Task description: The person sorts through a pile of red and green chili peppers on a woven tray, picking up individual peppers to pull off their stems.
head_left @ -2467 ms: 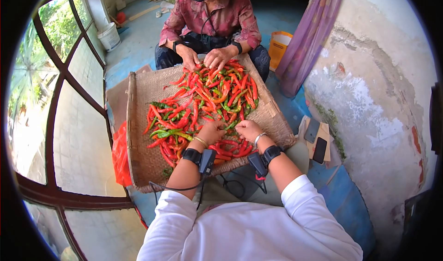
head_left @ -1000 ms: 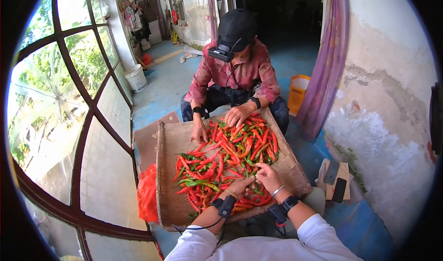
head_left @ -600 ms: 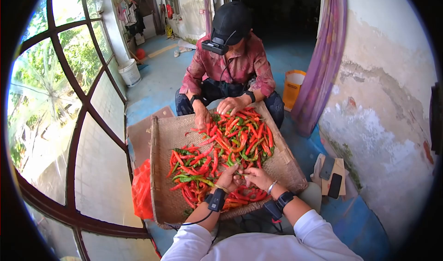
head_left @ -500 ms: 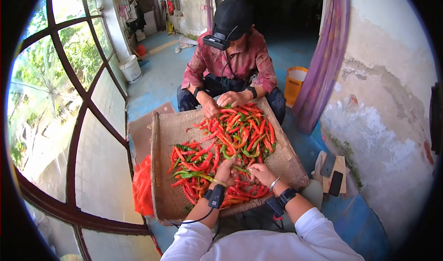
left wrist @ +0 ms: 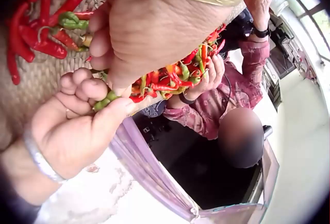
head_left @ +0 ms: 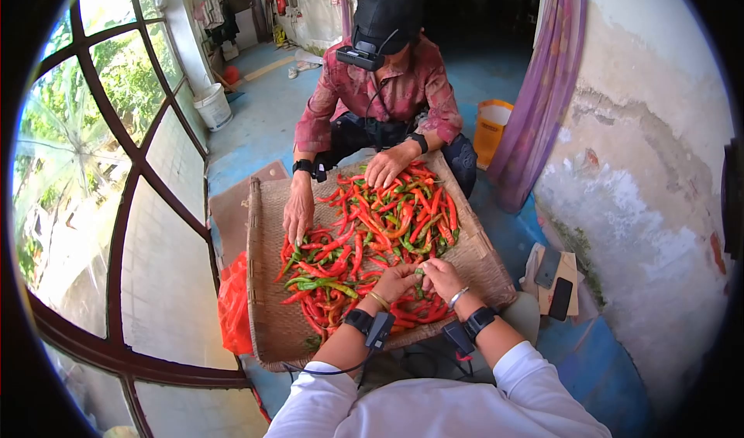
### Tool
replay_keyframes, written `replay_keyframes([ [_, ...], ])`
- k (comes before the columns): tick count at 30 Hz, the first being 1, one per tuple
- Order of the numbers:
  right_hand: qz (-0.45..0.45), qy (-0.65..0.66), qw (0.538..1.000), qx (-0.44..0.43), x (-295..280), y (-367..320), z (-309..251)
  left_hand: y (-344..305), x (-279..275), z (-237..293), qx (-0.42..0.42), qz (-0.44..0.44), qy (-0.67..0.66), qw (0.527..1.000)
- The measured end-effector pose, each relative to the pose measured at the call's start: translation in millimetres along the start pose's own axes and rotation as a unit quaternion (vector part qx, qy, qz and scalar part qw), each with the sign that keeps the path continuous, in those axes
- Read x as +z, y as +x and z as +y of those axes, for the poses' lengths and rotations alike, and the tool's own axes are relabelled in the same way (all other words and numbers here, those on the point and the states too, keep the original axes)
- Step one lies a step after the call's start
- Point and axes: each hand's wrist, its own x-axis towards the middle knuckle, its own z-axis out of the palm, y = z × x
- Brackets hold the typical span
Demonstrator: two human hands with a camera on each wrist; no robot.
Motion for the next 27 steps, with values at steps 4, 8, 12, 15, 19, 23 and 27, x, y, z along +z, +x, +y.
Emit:
replay_keyframes([
  [4,0.004,0.039,0.999,0.021,2,-5,-7,3,-1,-10,0.028,-0.021,0.032,0.999],
  [8,0.032,0.059,0.998,-0.007,5,-3,-9,0,-3,-2,-0.016,0.040,0.033,0.999],
  [12,0.063,0.017,0.995,-0.070,3,1,3,2,-8,-10,-0.036,0.045,0.035,0.998],
  [15,0.065,-0.072,0.995,-0.030,1,-4,-6,-1,-2,-11,0.011,0.061,0.040,0.997],
  [19,-0.005,0.057,0.998,0.028,0,-4,-8,-2,-5,-10,0.029,0.054,0.069,0.996],
  [23,-0.011,0.139,0.990,0.008,-1,-6,-14,-4,-10,-7,-0.022,-0.009,0.070,0.997],
  [27,0.009,0.156,0.988,0.012,-5,-6,-14,-7,-22,20,0.016,0.098,-0.043,0.994],
])
